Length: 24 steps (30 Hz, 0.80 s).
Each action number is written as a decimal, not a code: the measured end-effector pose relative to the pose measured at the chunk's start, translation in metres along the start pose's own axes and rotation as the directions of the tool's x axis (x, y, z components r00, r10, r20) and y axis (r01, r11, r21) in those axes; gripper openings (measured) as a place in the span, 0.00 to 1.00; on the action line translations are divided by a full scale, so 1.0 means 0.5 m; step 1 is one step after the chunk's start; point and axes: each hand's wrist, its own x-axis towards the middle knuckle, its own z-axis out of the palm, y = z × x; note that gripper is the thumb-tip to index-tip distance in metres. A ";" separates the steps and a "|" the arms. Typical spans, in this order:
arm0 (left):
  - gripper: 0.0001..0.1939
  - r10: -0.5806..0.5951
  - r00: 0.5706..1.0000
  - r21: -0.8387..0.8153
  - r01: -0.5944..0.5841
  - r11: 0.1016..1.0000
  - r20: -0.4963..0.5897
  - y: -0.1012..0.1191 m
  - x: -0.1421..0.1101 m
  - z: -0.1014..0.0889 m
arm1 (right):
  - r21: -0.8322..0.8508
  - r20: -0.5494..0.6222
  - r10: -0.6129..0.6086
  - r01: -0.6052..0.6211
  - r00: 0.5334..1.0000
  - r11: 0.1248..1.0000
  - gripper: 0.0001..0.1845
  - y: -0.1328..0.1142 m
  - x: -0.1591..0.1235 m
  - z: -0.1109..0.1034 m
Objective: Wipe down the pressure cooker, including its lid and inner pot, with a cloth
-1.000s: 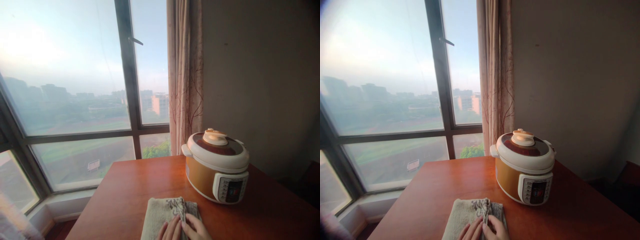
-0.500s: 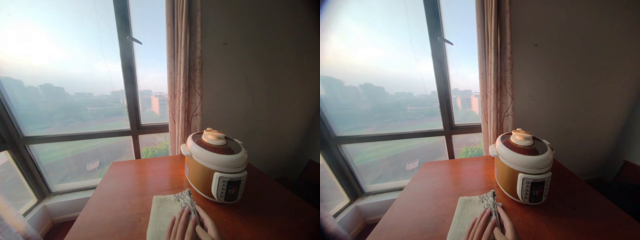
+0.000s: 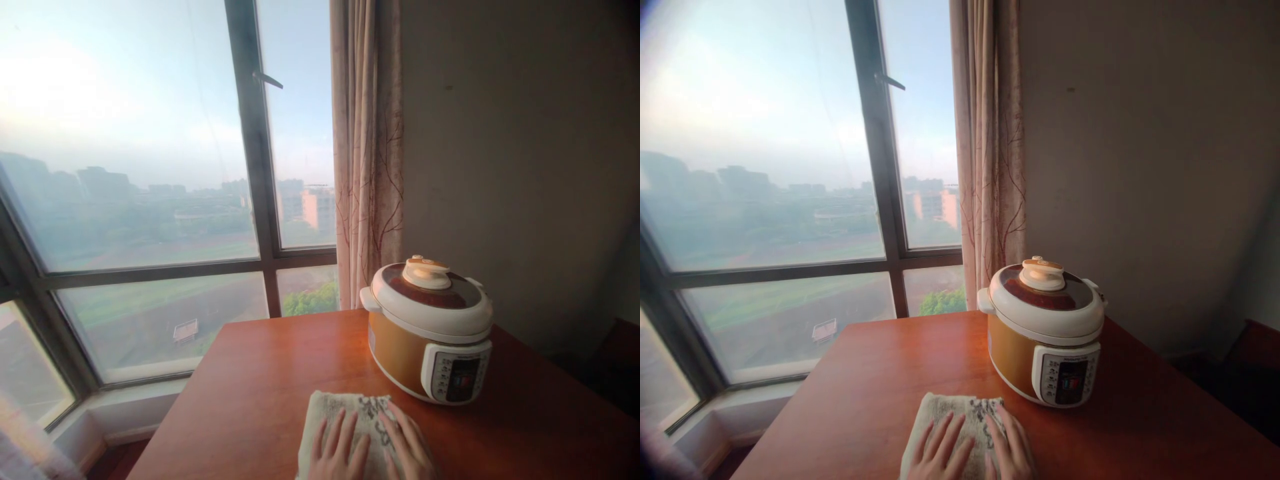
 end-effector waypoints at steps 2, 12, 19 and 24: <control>0.24 0.030 0.996 0.060 -0.035 0.998 0.078 -0.031 0.005 -0.013 | -0.060 0.063 -0.033 0.037 0.997 0.998 0.28 -0.017 0.004 0.027; 0.31 0.087 0.966 0.205 -0.139 0.969 0.243 -0.075 -0.037 -0.053 | -0.002 0.204 -0.024 0.025 0.979 1.000 0.31 -0.069 0.042 0.019; 0.29 -0.209 0.922 0.198 0.149 0.969 0.325 -0.030 -0.064 -0.030 | -0.133 0.120 -0.148 0.164 0.982 0.978 0.31 -0.050 0.036 0.039; 0.28 -0.256 0.898 0.183 0.202 0.962 0.357 -0.028 -0.073 -0.030 | -0.305 -0.029 -0.313 0.290 0.949 0.907 0.32 -0.032 0.029 0.066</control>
